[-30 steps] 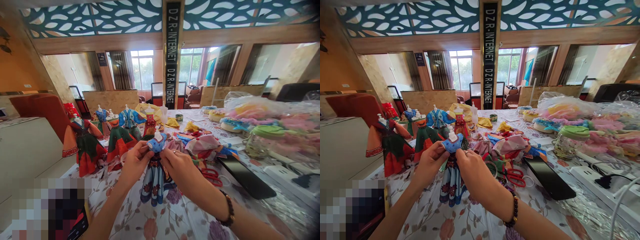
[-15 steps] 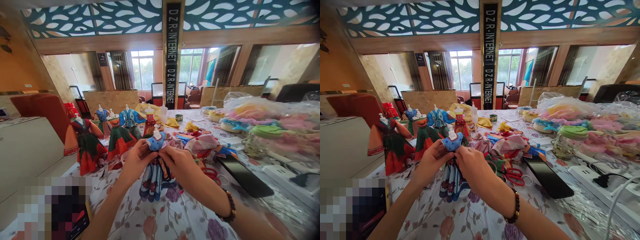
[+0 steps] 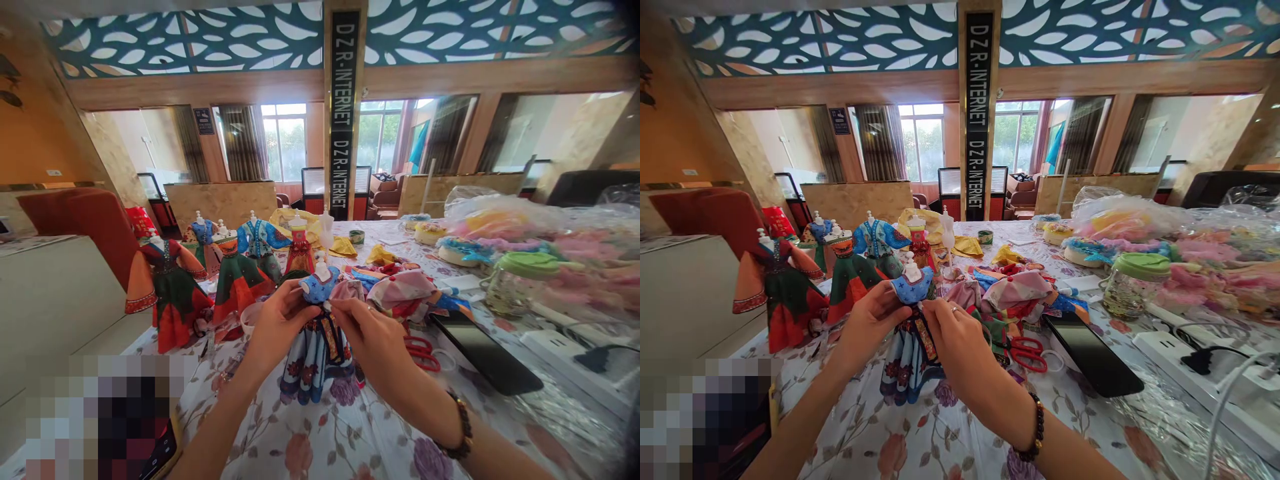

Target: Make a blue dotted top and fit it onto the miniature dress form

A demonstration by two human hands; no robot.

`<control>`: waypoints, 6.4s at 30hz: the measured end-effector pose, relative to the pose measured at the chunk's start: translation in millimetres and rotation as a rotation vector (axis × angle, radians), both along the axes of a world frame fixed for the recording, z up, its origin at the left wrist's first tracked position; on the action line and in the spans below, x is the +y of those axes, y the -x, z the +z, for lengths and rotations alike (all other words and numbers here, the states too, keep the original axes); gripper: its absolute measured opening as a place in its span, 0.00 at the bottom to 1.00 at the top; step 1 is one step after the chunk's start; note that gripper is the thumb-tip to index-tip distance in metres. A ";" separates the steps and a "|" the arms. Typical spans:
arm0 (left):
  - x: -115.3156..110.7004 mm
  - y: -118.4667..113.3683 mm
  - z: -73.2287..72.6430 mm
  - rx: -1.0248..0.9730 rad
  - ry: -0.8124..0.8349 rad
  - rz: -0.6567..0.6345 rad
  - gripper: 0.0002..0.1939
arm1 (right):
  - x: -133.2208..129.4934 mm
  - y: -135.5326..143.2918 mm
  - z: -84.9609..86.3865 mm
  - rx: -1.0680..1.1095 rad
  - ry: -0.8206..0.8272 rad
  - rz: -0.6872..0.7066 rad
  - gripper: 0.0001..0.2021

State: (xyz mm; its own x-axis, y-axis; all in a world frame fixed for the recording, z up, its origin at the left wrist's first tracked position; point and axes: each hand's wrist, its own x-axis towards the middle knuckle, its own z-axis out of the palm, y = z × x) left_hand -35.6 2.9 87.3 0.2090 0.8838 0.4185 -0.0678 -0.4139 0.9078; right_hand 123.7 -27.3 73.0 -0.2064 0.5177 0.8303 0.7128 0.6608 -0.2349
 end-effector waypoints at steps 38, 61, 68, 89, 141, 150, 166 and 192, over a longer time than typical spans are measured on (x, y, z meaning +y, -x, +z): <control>0.7 0.5 -8.8 -0.125 -0.040 0.063 0.26 | 63.8 -6.6 -4.5 0.334 0.501 0.615 0.15; -15.2 2.3 -8.1 -0.024 -0.146 0.294 0.22 | 50.7 -75.8 -25.1 0.532 0.553 0.102 0.14; -12.6 5.5 -11.5 -0.030 -0.111 0.209 0.23 | 50.4 -106.0 -57.6 0.297 0.685 0.014 0.11; -68.5 58.0 -100.5 0.347 0.081 0.494 0.10 | 65.7 -113.0 -106.3 -0.040 0.676 -0.186 0.11; -52.4 151.4 -102.6 1.167 0.120 0.497 0.22 | -33.4 117.6 -105.9 -0.301 0.669 0.405 0.15; -51.4 154.7 -98.3 1.138 0.159 0.474 0.25 | -27.5 132.2 -105.1 -0.087 0.954 0.372 0.21; -49.5 157.2 -90.6 0.813 0.077 0.400 0.11 | -7.9 141.2 -116.6 0.051 0.858 0.517 0.13; -56.4 142.9 -78.4 0.368 0.393 0.284 0.12 | 2.8 146.6 -112.1 0.642 1.056 0.555 0.03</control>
